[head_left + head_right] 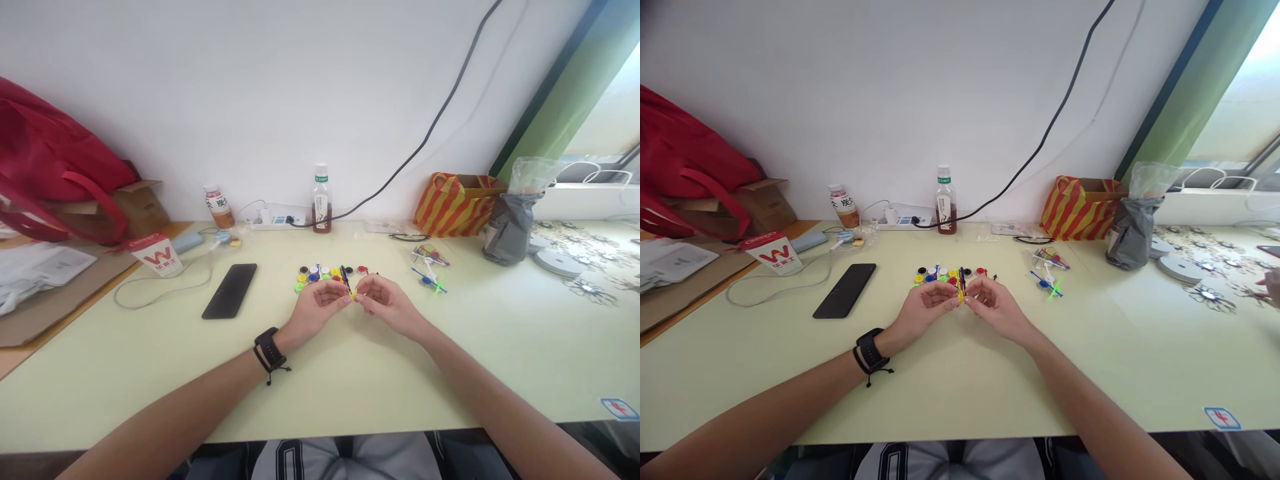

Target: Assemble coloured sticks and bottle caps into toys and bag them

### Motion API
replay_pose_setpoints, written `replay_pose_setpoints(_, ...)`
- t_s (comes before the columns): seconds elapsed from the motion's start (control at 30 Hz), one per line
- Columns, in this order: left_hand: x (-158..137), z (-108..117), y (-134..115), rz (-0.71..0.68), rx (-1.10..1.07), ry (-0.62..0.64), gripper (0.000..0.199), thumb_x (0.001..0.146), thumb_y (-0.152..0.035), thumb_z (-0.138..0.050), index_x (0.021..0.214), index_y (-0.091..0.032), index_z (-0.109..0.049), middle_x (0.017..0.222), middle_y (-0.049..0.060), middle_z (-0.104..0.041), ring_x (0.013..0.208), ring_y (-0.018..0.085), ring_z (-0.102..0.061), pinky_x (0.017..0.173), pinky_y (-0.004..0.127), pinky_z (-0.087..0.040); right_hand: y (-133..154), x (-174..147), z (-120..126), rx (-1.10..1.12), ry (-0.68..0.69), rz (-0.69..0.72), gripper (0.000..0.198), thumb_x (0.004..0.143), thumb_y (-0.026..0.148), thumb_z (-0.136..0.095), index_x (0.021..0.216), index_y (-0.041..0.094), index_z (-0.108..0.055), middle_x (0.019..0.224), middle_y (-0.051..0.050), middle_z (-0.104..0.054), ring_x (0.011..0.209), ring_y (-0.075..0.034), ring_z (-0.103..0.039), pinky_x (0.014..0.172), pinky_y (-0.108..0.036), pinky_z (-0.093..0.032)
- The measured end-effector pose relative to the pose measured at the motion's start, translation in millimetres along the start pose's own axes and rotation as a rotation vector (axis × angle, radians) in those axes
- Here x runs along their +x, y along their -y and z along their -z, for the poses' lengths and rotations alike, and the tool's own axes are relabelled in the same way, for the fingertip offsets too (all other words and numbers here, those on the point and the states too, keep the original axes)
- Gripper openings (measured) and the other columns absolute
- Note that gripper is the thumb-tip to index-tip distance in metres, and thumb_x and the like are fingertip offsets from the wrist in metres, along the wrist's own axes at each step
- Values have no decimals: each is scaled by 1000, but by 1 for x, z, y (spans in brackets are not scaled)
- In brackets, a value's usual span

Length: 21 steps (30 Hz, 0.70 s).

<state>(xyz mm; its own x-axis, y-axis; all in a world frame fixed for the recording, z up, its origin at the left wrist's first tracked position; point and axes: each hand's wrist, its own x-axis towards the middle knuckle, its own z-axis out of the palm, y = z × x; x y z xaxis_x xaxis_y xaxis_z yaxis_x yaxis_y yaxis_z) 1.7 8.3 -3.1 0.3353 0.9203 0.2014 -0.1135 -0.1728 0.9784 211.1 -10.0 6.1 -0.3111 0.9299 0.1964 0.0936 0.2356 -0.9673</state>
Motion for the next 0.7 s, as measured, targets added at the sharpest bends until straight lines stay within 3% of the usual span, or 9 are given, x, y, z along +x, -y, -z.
replay_pose_setpoints(0.17,0,-1,0,-7,0,-6,28,77,-34,-88,94,-16,-76,98,7,-77,91,20,-74,94,38,-61,-1,-1,1,-1,13,-3,30,91,46,-70,109,23,-64,99,-4,-64,73,-14,-57,66,-31,-50)
replay_pose_setpoints(0.33,0,0,-1,-15,-5,-17,30,76,-36,-89,94,-16,-75,99,8,-77,92,21,-74,94,39,-61,0,-2,-3,98,-91,-46,60,91,46,-70,144,31,-47,97,-1,-61,67,-13,-56,65,-32,-50)
replay_pose_setpoints(0.4,0,0,-1,-24,-7,-26,30,76,-36,-89,94,-16,-75,100,9,-77,92,21,-74,93,38,-61,0,-2,-2,94,-108,-81,48,92,50,-68,133,28,-58,91,0,-60,65,-13,-54,62,-31,-47)
replay_pose_setpoints(0.43,1,0,0,-26,-7,-30,30,76,-36,-89,94,-16,-75,100,8,-77,92,21,-74,93,38,-61,1,-1,-1,76,-83,-105,36,94,53,-64,116,24,-67,82,0,-59,63,-13,-51,61,-31,-44)
replay_pose_setpoints(0.47,1,0,0,-26,-7,-35,30,76,-36,-89,94,-16,-75,100,8,-77,92,20,-74,93,38,-61,1,-1,0,59,-45,-124,36,96,55,-59,92,21,-71,73,1,-55,60,-13,-48,59,-30,-40)
replay_pose_setpoints(0.53,1,0,0,-19,-6,-42,31,76,-36,-89,95,-16,-75,99,8,-77,91,20,-73,92,37,-61,3,-1,4,44,25,-132,59,100,58,-51,56,19,-55,58,1,-43,56,-13,-40,57,-31,-34)
replay_pose_setpoints(0.6,1,0,0,-13,-6,-43,31,76,-36,-89,95,-16,-75,98,8,-77,91,20,-73,91,36,-61,4,0,8,53,23,-118,64,99,59,-52,49,20,-43,56,2,-38,55,-12,-36,57,-31,-31)
replay_pose_setpoints(0.7,1,0,0,-9,-6,-37,31,75,-36,-89,94,-16,-75,97,8,-76,90,20,-73,90,36,-62,4,1,9,72,-41,-117,47,92,57,-65,66,19,-54,65,2,-50,57,-11,-40,57,-29,-33)
